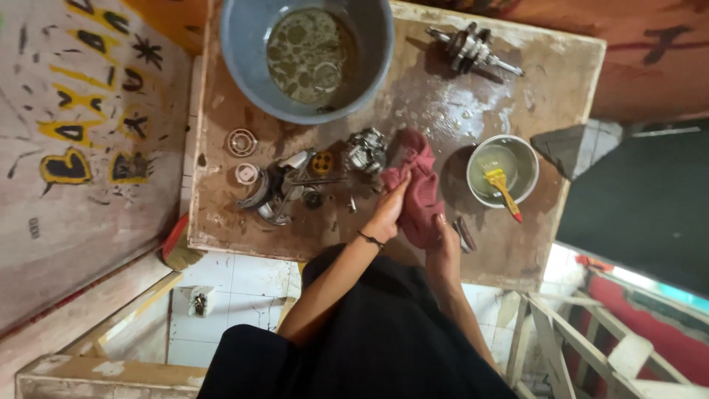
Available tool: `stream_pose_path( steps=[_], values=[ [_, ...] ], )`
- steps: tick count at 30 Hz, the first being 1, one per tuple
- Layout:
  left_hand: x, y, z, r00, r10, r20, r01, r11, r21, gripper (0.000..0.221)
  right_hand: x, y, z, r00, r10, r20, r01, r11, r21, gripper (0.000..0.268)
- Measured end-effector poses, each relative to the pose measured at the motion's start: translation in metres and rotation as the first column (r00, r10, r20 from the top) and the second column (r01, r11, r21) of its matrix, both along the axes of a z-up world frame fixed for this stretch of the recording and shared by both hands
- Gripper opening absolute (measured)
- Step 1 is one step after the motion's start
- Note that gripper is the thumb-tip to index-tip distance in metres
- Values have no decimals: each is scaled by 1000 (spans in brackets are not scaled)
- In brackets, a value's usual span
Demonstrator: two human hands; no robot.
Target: Cleaning and inspecting a disassembled motorcycle carburetor and other engine parts.
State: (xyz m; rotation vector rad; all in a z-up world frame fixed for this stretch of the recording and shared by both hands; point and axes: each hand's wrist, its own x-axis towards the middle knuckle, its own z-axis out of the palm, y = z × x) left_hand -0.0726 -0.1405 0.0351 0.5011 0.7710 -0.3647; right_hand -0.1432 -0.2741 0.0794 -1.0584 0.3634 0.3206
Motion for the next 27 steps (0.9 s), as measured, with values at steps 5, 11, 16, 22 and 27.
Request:
stream_pose_path(
  steps=[5, 11, 16, 22, 27],
  values=[
    [-2, -14, -2, 964, -17, 265, -57, 961, 271, 41, -5, -20, 0, 988, -144, -48, 150, 975, 167, 53],
    [-18, -38, 13, 770, -532, 353, 156, 692, 705, 27, 24, -36, -19, 999, -51, 18, 50, 996, 69, 62],
    [-1, -7, 79, 542, -808, 231, 205, 393, 896, 37, -10, -97, -159, 983, -122, -137, 107, 988, -108, 63],
    [2, 17, 95, 384, -861, 333, 134, 409, 903, 37, -21, -130, -114, 935, 354, -1, -213, 559, -802, 46],
    [11, 17, 166, 354, -912, 208, 695, 405, 594, 31, -21, -121, -75, 999, 41, -21, -46, 804, -593, 34]
  ],
)
